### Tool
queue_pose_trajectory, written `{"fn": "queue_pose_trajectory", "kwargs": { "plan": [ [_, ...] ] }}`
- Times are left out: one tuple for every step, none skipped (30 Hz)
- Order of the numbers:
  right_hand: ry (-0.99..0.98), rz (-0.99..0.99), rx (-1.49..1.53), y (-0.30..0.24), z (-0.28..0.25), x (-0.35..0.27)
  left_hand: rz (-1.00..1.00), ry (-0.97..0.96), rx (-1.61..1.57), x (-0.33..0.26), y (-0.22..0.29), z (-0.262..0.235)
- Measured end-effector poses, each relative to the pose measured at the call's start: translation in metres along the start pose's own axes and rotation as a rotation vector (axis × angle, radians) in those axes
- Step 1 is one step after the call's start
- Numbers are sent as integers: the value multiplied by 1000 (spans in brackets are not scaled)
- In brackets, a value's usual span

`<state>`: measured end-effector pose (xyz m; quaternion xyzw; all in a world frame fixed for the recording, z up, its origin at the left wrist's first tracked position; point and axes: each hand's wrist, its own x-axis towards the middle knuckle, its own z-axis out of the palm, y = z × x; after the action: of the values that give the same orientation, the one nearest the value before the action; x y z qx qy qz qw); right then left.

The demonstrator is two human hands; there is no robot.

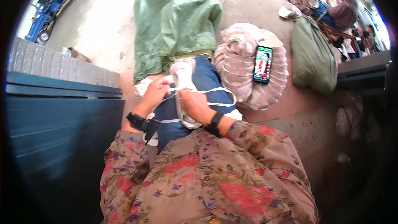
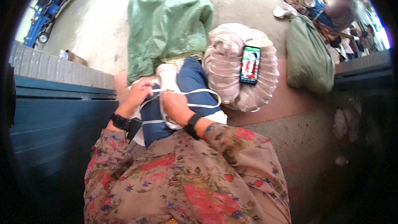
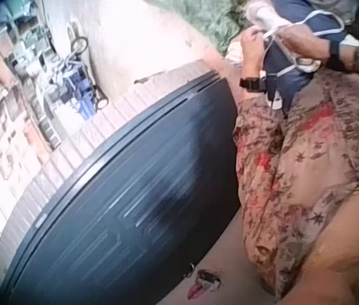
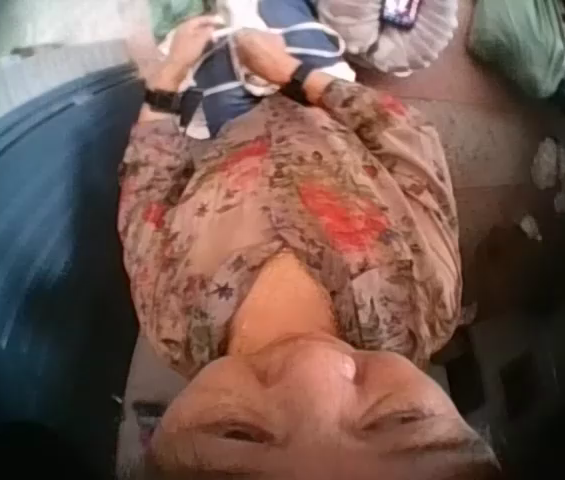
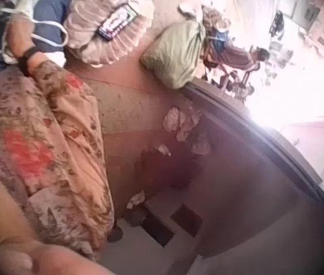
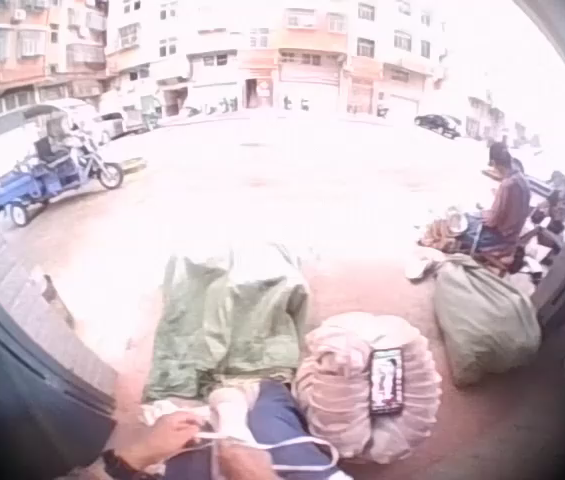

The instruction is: The recorder is lacing and tying the laces of multiple white shoes while sitting on the floor.

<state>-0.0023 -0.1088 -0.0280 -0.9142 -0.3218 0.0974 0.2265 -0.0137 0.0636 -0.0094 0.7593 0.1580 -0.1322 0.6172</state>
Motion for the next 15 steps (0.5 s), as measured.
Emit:
{"fn": "queue_pose_trajectory", "kwargs": {
  "plan": [
    [31,-30,-19,-3,2,1,-2,7,-31,-1,-7,-3],
    [64,-62,-37,-7,2,4,-4,15,-59,0,-10,-4],
    [3,-78,-89,-7,1,5,-1,4,-67,0,-12,0],
    [5,-66,-93,-6,1,6,-46,20,-84,0,-10,0],
    [20,-124,-130,-5,0,7,-92,39,-99,-1,-7,0],
    [35,-184,-167,-4,-1,8,-89,31,-98,-1,-4,2],
    [40,-200,-168,-3,-5,8,-101,36,-138,-2,-1,5],
    [44,-199,-170,1,-5,8,-112,42,-178,-2,2,6],
    [28,-197,-56,6,-4,8,-108,41,-177,-3,4,6],
    [10,-201,58,11,-4,7,-126,44,-175,-4,5,6],
    [-180,-91,100,6,-18,4,-147,51,-175,-6,4,4],
    [-182,-99,99,6,-35,2,-146,59,-178,-6,2,2],
    [-281,97,649,8,-60,1,-136,46,-201,-6,0,2],
    [-371,300,1202,15,-85,0,-127,33,-222,-5,-1,1],
    [65,-207,1130,27,-109,-1,-126,38,-223,-5,4,3]
  ]
}}
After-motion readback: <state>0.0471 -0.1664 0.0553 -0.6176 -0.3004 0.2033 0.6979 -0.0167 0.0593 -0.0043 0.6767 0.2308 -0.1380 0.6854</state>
